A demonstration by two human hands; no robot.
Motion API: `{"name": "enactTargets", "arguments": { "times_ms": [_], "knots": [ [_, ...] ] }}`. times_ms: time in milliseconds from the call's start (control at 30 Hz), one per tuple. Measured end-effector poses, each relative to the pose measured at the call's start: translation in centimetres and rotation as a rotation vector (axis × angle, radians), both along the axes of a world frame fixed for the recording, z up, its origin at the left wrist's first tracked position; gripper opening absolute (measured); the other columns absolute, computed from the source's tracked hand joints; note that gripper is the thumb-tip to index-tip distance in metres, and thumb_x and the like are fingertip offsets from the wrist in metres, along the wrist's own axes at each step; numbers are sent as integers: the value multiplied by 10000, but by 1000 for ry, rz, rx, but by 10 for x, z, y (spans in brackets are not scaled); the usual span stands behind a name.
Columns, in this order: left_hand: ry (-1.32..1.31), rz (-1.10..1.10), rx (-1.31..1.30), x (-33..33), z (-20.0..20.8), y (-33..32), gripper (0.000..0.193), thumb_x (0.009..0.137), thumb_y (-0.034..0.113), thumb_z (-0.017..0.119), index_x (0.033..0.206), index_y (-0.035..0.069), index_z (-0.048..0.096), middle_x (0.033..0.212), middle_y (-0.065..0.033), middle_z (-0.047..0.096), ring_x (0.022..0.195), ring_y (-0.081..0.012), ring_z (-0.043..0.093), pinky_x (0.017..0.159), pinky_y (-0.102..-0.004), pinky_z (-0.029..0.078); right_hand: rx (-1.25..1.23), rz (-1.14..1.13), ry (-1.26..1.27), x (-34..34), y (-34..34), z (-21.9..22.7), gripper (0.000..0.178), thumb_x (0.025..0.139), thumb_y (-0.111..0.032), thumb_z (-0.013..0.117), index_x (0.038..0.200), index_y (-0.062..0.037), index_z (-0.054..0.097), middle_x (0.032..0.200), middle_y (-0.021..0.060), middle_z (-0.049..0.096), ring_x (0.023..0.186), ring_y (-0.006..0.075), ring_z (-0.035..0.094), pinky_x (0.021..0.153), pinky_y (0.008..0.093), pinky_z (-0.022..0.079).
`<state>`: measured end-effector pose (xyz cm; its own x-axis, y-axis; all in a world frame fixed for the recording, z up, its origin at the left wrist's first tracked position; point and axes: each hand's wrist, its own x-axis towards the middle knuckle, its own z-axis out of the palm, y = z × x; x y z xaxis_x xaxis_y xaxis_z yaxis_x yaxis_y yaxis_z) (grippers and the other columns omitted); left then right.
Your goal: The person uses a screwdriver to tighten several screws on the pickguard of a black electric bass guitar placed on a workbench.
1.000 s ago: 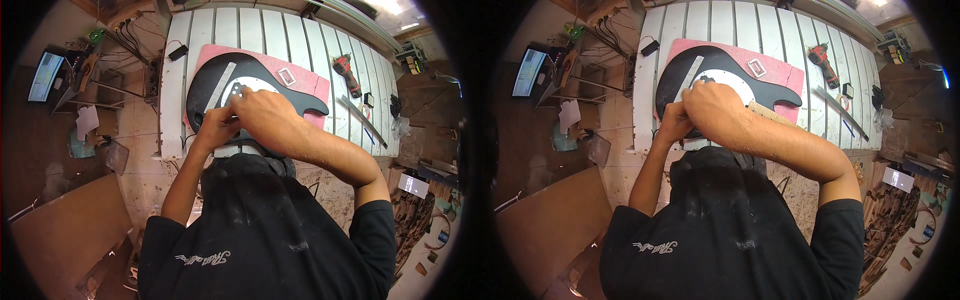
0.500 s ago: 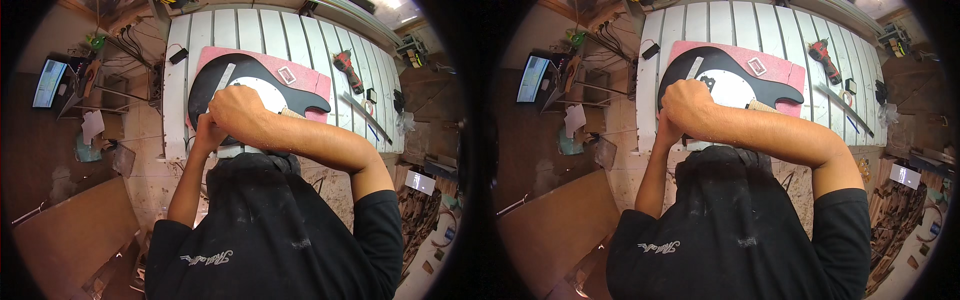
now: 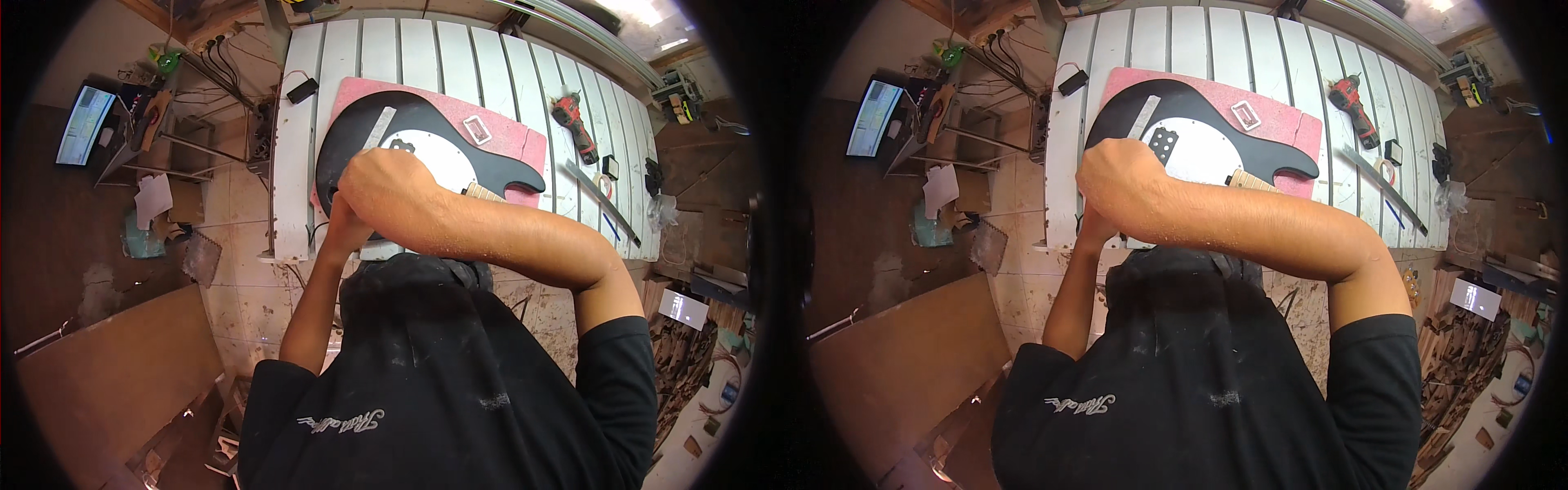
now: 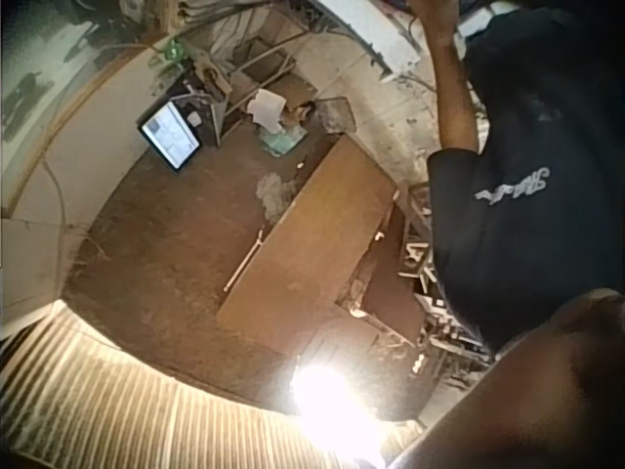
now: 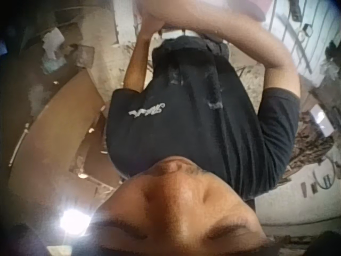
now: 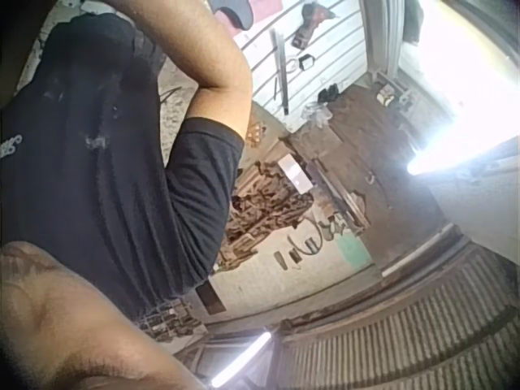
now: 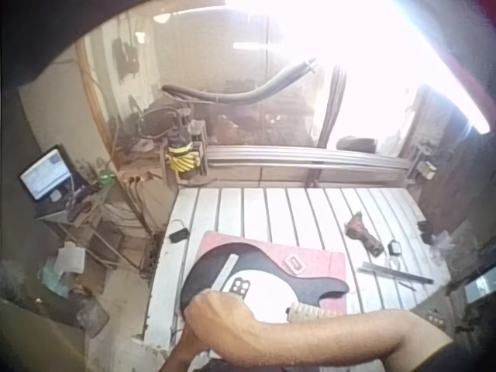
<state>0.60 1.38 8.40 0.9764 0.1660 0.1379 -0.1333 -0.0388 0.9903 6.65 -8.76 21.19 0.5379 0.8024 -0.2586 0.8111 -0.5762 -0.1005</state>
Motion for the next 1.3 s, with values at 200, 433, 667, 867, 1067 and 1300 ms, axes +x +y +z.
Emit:
{"name": "enactTargets", "arguments": {
  "times_ms": [200, 433, 667, 867, 1067, 1300],
  "knots": [
    [68, -82, 93, 2, -17, 8, 107, 767, 21, 725, 857, -32, 697, 830, -65, 732, 820, -91, 645, 702, -290, 500, -48, -105, 98, 10, 8, 4, 124, 692, -129, 764, 810, -92, 754, 845, 106, 725, 825, 237, 720, 627, 326, 560],
    [42, -87, 84, -1, -25, 11, 89, 779, 32, 718, 827, -35, 683, 814, -64, 731, 819, -55, 613, 662, -277, 491, -23, -141, 53, 2, 7, -1, 130, 682, -126, 780, 802, -84, 751, 830, 94, 724, 823, 236, 720, 630, 320, 559],
    [67, -26, 81, 4, -22, 14, 112, 775, 48, 731, 837, -29, 679, 826, -57, 727, 845, -49, 602, 687, -273, 494, -29, -73, 27, -1, 11, 1, 159, 664, -113, 788, 816, -80, 750, 813, 92, 720, 824, 239, 719, 635, 318, 559],
    [22, -17, 88, 2, -5, 10, 131, 770, 62, 735, 841, -31, 677, 801, -64, 724, 838, -55, 611, 669, -280, 500, -80, -19, 55, -1, 17, 15, 147, 674, -101, 777, 816, -76, 748, 809, 93, 715, 820, 249, 718, 640, 326, 565],
    [51, -71, 102, 2, -29, 19, 149, 771, 83, 746, 843, -31, 682, 776, -66, 725, 811, -53, 625, 649, -274, 502, -9, -97, 27, -4, 14, -3, 155, 652, -95, 772, 802, -69, 742, 802, 95, 712, 801, 259, 716, 638, 331, 567],
    [33, -83, 106, 1, -30, 15, 109, 762, 56, 745, 826, -19, 700, 758, -66, 728, 781, -37, 625, 635, -259, 496, 17, 39, 18, -6, 5, 3, 157, 658, -96, 753, 811, -63, 746, 805, 108, 712, 799, 257, 717, 634, 330, 567]
  ]
}}
